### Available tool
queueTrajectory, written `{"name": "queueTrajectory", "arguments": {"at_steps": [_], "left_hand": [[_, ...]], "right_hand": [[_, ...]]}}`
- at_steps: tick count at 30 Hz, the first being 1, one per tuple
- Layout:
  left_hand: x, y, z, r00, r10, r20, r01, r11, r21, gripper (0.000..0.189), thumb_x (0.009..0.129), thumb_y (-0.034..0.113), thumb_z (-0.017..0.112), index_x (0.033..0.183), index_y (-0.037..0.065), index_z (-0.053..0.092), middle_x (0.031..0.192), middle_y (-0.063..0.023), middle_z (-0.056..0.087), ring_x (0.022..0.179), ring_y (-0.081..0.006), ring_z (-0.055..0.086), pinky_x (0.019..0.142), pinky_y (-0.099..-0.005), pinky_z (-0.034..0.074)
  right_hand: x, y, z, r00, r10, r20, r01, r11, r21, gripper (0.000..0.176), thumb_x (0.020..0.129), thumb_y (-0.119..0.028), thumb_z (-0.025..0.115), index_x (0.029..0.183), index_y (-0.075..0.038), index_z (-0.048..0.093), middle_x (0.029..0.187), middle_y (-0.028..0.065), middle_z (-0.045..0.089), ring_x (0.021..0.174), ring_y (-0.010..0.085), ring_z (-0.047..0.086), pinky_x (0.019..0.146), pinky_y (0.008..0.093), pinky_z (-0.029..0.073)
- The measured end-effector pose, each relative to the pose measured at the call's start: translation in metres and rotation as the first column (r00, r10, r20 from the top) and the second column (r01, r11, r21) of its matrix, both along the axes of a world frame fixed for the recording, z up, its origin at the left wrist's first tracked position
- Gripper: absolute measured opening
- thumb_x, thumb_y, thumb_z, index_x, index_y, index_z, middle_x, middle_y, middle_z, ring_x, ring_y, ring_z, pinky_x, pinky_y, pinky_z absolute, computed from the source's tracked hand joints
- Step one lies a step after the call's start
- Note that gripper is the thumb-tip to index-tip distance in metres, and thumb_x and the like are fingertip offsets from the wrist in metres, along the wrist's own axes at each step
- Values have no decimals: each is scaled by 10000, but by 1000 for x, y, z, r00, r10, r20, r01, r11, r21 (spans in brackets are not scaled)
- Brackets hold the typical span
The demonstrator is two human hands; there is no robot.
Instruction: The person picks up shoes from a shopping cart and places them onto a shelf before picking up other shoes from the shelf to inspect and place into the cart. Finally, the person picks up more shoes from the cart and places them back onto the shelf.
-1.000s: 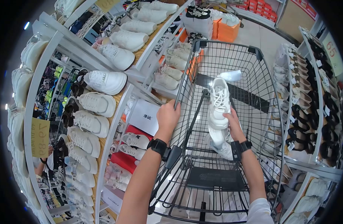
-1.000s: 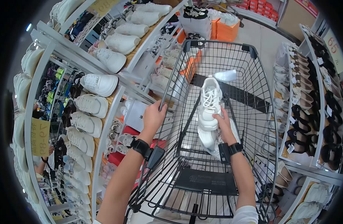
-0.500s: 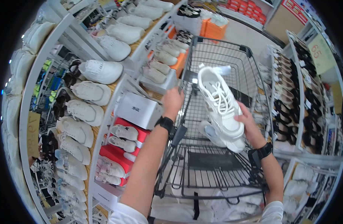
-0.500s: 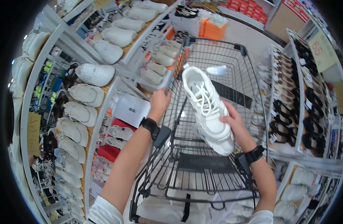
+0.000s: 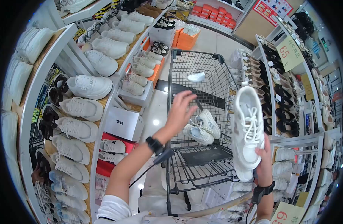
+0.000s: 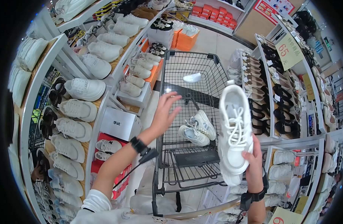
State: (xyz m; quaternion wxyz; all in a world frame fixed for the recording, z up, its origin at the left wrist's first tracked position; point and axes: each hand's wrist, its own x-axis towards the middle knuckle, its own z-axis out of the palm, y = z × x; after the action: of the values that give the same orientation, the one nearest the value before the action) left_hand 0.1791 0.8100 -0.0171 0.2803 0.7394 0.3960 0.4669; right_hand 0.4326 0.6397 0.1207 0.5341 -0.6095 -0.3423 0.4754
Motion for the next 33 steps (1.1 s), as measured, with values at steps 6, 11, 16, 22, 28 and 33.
{"name": "queueTrajectory", "arguments": {"at_steps": [6, 11, 16, 22, 28, 33], "left_hand": [[-34, -60, 96, 982, -188, 0, 182, 952, 244, 516, 727, 294, 725, 1151, 54, 555, 1201, -121, 488, 1205, -327, 423, 986, -446, 351], [-85, -91, 107, 999, -16, -45, 24, 980, 196, 500, 679, 306, 755, 1054, 33, 570, 1043, -93, 543, 1093, -307, 502, 866, -400, 388], [-150, -141, 110, 984, 127, -122, -121, 991, 58, 474, 639, 258, 776, 1005, 26, 585, 966, -105, 562, 980, -292, 532, 830, -382, 388], [-215, -195, 102, 959, 66, -277, -84, 995, -51, 342, 670, 146, 712, 959, 29, 572, 965, -110, 541, 956, -298, 537, 772, -384, 441], [-238, -232, 91, 970, 166, -175, -189, 974, -126, 236, 657, -29, 668, 865, -3, 559, 893, -106, 526, 898, -311, 524, 756, -384, 443], [-250, -248, 73, 936, 237, -259, -284, 945, -160, 236, 656, -29, 675, 864, 2, 565, 894, -120, 535, 906, -320, 525, 759, -387, 442]], "right_hand": [[-68, 10, 20, 976, 218, 3, -218, 974, -56, 686, 710, -40, 554, 1357, 6, 327, 1271, 122, 472, 1171, 186, 460, 1012, 284, 319], [-125, 25, 32, 907, 411, -94, -421, 899, -122, 687, 699, 1, 566, 1347, -10, 338, 1241, 107, 487, 1145, 176, 476, 998, 283, 333], [-168, 32, 36, 765, 641, -64, -637, 738, -223, 670, 685, 1, 653, 1308, -68, 417, 1189, 82, 504, 1091, 152, 490, 959, 275, 368], [-204, 43, 27, 498, 865, -58, -849, 472, -237, 648, 711, -64, 694, 1303, -77, 431, 1196, 69, 501, 1105, 156, 478, 970, 283, 358], [-222, 63, -22, 346, 894, -285, -929, 285, -236, 390, 843, -81, 610, 1220, -53, 517, 1137, 61, 553, 1002, 102, 530, 863, 249, 437], [-213, 74, -54, 399, 916, -33, -907, 390, -160, 342, 812, 9, 565, 1149, -47, 537, 1085, 26, 558, 929, 67, 533, 800, 215, 442]]}}
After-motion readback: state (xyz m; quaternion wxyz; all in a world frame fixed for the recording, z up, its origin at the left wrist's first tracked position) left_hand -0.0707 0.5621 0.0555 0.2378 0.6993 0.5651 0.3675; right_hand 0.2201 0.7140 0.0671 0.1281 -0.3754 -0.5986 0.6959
